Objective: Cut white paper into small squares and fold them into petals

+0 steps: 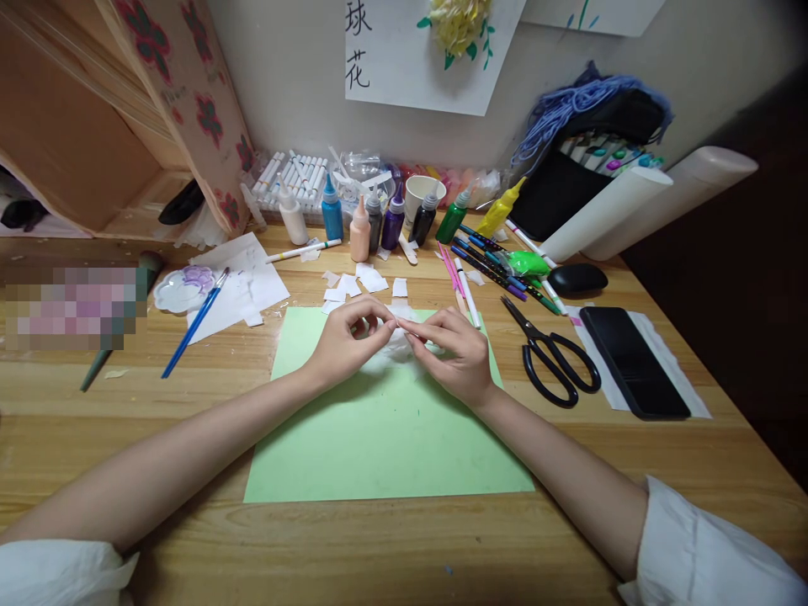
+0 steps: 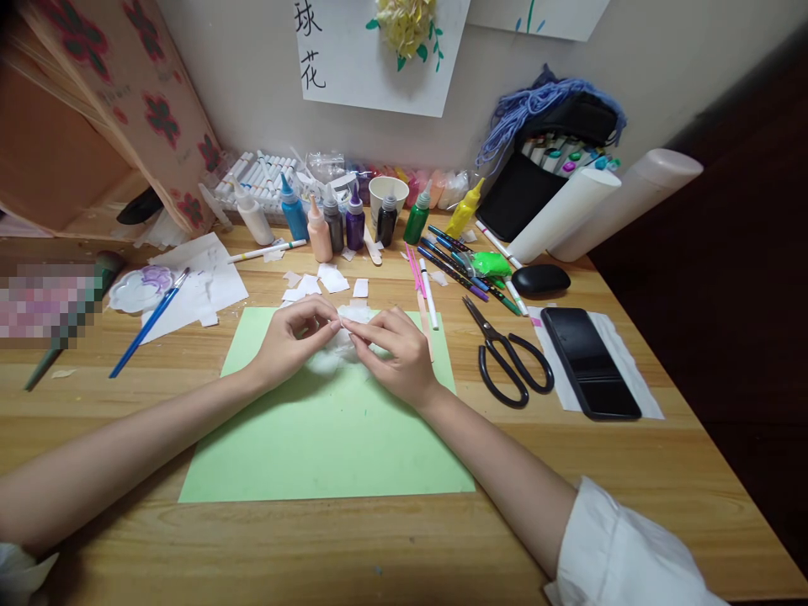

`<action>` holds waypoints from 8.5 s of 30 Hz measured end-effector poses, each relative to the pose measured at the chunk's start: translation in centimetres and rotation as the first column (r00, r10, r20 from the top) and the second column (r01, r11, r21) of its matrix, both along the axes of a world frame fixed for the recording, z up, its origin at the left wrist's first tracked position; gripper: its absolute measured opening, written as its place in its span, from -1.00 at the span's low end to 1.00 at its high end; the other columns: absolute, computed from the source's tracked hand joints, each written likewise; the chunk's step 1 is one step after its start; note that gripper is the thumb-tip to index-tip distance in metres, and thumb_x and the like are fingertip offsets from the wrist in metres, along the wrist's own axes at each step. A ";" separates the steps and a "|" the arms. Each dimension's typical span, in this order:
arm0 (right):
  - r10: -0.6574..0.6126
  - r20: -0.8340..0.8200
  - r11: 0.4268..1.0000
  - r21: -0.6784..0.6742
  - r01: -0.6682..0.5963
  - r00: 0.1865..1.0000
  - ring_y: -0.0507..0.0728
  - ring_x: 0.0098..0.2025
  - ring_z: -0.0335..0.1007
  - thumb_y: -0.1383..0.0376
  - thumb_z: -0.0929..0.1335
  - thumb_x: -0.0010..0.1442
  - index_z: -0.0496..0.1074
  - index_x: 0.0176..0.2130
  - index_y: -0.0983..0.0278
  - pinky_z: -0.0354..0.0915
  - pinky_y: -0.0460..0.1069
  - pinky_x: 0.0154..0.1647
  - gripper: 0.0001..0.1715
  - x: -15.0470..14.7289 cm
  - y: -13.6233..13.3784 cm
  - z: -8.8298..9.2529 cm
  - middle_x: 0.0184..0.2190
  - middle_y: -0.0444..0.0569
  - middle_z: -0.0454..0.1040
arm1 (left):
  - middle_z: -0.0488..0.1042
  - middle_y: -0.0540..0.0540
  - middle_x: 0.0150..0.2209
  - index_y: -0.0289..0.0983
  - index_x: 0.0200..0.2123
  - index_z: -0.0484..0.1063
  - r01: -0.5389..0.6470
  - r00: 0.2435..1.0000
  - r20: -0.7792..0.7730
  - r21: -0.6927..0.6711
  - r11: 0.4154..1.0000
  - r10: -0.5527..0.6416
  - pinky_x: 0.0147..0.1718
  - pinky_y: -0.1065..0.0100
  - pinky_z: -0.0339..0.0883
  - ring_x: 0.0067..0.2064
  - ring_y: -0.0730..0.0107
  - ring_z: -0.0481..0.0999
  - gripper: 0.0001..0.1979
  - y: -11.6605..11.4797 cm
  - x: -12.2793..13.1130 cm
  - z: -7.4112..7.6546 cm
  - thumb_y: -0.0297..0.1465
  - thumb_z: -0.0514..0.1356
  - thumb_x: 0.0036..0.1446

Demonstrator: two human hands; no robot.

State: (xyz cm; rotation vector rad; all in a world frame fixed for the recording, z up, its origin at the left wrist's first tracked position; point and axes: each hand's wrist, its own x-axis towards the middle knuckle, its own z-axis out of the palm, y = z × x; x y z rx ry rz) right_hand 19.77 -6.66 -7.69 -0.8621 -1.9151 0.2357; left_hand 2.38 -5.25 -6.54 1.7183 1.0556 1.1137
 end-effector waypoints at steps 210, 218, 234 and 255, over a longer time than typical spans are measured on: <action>-0.045 0.023 0.982 -0.181 0.048 0.999 0.03 -0.51 0.13 0.39 0.36 0.07 0.35 -0.52 0.26 0.11 -0.04 -0.47 -0.85 -0.1 0.0 0.2 -0.62 -0.15 0.26 | 0.35 0.01 -0.48 -0.31 -0.49 0.40 -0.010 0.982 -0.186 0.081 0.997 0.025 -0.58 0.48 0.10 -0.56 0.60 0.18 -0.93 -0.5 0.4 0.0 -0.43 0.20 0.00; -0.047 0.028 0.980 -0.191 0.052 0.998 0.03 -0.51 0.13 0.37 0.36 0.07 0.35 -0.51 0.26 0.11 -0.05 -0.47 -0.86 0.0 0.0 0.1 -0.61 -0.16 0.26 | 0.35 0.01 -0.47 -0.31 -0.49 0.38 0.001 0.984 -0.179 0.071 0.997 0.012 -0.57 0.48 0.09 -0.55 0.61 0.17 -0.93 -0.5 0.3 0.0 -0.44 0.19 -0.01; -0.074 0.019 0.975 -0.209 0.076 0.997 0.03 -0.50 0.15 0.36 0.35 0.08 0.40 -0.45 0.26 0.13 -0.06 -0.48 -0.93 0.0 0.0 0.3 -0.59 -0.16 0.25 | 0.31 0.03 -0.49 -0.31 -0.49 0.37 -0.014 0.980 -0.195 0.086 0.996 0.031 -0.57 0.49 0.08 -0.55 0.61 0.16 -0.95 -0.5 0.4 0.0 -0.46 0.19 -0.03; -0.075 0.025 0.970 -0.230 0.078 0.997 0.03 -0.49 0.18 0.38 0.34 0.06 0.39 -0.46 0.26 0.16 -0.05 -0.46 -0.93 -0.1 -0.1 0.3 -0.57 -0.14 0.32 | 0.28 0.05 -0.51 -0.30 -0.48 0.37 0.007 0.969 -0.245 0.113 0.994 0.021 -0.54 0.47 0.08 -0.53 0.58 0.17 -0.94 -0.6 0.4 0.0 -0.43 0.19 -0.02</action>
